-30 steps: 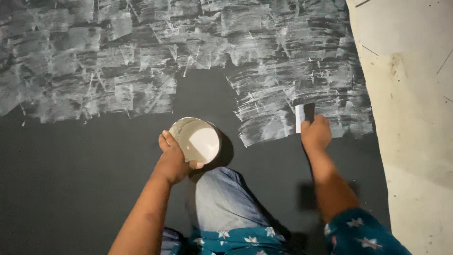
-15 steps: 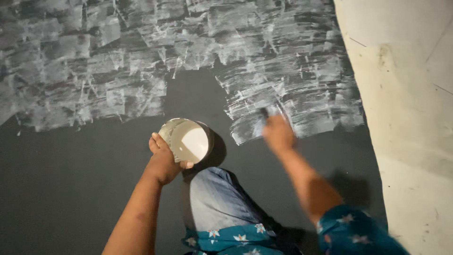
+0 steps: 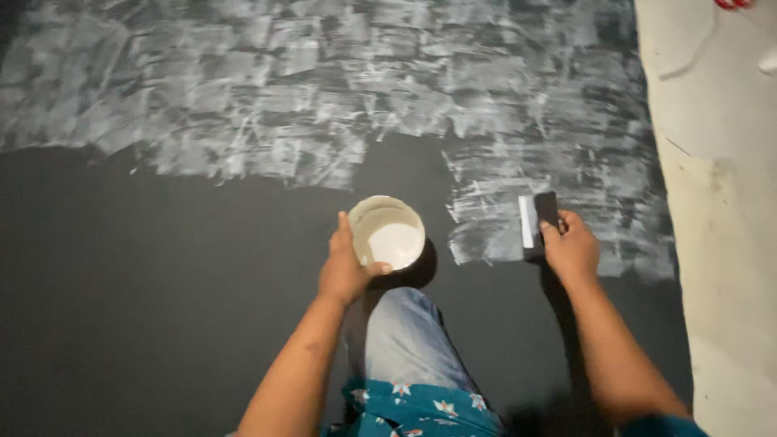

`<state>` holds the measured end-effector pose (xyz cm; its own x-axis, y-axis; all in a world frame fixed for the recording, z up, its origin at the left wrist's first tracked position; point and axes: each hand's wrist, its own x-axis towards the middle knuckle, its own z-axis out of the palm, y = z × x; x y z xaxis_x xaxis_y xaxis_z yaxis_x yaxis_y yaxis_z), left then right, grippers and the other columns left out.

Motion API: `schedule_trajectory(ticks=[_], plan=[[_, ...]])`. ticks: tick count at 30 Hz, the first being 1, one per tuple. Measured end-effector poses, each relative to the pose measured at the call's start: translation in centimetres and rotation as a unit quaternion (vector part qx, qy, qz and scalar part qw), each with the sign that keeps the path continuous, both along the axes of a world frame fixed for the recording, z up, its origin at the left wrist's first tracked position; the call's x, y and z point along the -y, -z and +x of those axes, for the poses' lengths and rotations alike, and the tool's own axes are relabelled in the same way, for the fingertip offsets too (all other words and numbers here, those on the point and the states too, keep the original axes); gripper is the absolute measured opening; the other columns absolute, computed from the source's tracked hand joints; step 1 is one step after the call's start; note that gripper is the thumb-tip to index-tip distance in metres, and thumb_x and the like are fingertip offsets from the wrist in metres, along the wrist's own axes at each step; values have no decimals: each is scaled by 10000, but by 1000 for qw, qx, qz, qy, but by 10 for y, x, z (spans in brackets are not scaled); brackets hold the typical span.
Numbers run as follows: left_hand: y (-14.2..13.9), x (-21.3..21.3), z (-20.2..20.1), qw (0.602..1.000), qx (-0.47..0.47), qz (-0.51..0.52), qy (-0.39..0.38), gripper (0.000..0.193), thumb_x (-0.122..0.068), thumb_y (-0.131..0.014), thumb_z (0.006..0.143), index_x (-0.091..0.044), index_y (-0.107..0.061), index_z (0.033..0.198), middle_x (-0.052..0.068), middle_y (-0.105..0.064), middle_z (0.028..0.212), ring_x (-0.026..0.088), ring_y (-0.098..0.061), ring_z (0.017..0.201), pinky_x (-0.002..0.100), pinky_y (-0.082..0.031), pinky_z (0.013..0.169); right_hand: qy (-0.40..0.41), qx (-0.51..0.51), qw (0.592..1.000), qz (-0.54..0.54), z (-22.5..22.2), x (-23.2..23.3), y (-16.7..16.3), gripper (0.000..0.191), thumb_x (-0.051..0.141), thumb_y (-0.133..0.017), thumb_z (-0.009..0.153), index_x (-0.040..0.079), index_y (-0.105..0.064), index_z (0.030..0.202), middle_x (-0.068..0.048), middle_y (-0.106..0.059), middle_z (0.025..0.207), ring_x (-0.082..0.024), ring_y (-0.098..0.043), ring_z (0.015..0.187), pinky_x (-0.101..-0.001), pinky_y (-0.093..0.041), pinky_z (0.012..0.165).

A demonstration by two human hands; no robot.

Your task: The person applies white paint to a dark gray mat using a small metal trowel. They repeatedly dip the trowel into a paint can and spread the paint in short strokes across the surface.

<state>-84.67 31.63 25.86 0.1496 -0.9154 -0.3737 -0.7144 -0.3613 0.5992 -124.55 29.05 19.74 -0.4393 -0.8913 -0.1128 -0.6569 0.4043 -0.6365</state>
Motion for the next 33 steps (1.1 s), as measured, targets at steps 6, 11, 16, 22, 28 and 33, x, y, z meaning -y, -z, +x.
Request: schedule_trajectory(ticks=[6, 11, 16, 22, 28, 33], plan=[[43, -18, 10, 987, -87, -109, -84, 1287, -309, -983, 732, 26, -35, 1535, 298, -557, 1337, 402, -582, 1242, 432, -496, 1028, -304, -8, 951, -52, 162, 20, -77, 386, 290, -742, 834, 91, -698, 1162, -158, -757, 1006, -354, -727, 922, -460, -560, 785], [63, -23, -1, 863, -426, 23, -271, 759, -128, -662, 909, -70, -242, 1538, 185, -663, 958, 213, -631, 687, 341, -541, 558, -478, -169, 862, 9, 272, 45, -38, 316, 131, -595, 898, 135, -735, 1181, -198, -744, 1036, -381, -730, 927, -494, -566, 791], [55, -17, -3, 846, -461, -22, -268, 382, -27, -578, 923, -7, -512, 1298, 112, -674, 879, 153, -608, 560, 285, -505, 455, -501, -233, 817, 163, 313, 62, 10, 249, 120, -659, 803, 55, -786, 1008, -201, -746, 1055, -344, -735, 973, -447, -584, 805], [45, -15, 20, 838, -466, -57, -279, 393, 24, -543, 910, -3, -524, 1301, 139, -671, 875, 160, -609, 541, 286, -500, 446, -447, -106, 888, 15, 295, 54, -30, 326, 149, -619, 816, 95, -731, 1118, -203, -748, 995, -392, -721, 920, -495, -566, 800], [24, -10, 79, 861, -386, -66, -324, 419, 38, -519, 873, -21, -568, 1285, 145, -690, 836, 158, -589, 489, 284, -440, 406, -228, 180, 957, 19, 240, 72, -68, 472, 239, -690, 869, -22, -589, 1250, -154, -745, 829, -237, -734, 630, -358, -576, 563], [19, -7, 140, 859, -370, -101, -339, 398, 17, -520, 891, 23, -568, 1286, 141, -688, 827, 155, -590, 507, 282, -446, 427, -22, 336, 941, 31, 209, 105, -17, 474, 239, -658, 926, 14, -551, 1329, -89, -686, 862, -163, -633, 526, -298, -426, 402]])
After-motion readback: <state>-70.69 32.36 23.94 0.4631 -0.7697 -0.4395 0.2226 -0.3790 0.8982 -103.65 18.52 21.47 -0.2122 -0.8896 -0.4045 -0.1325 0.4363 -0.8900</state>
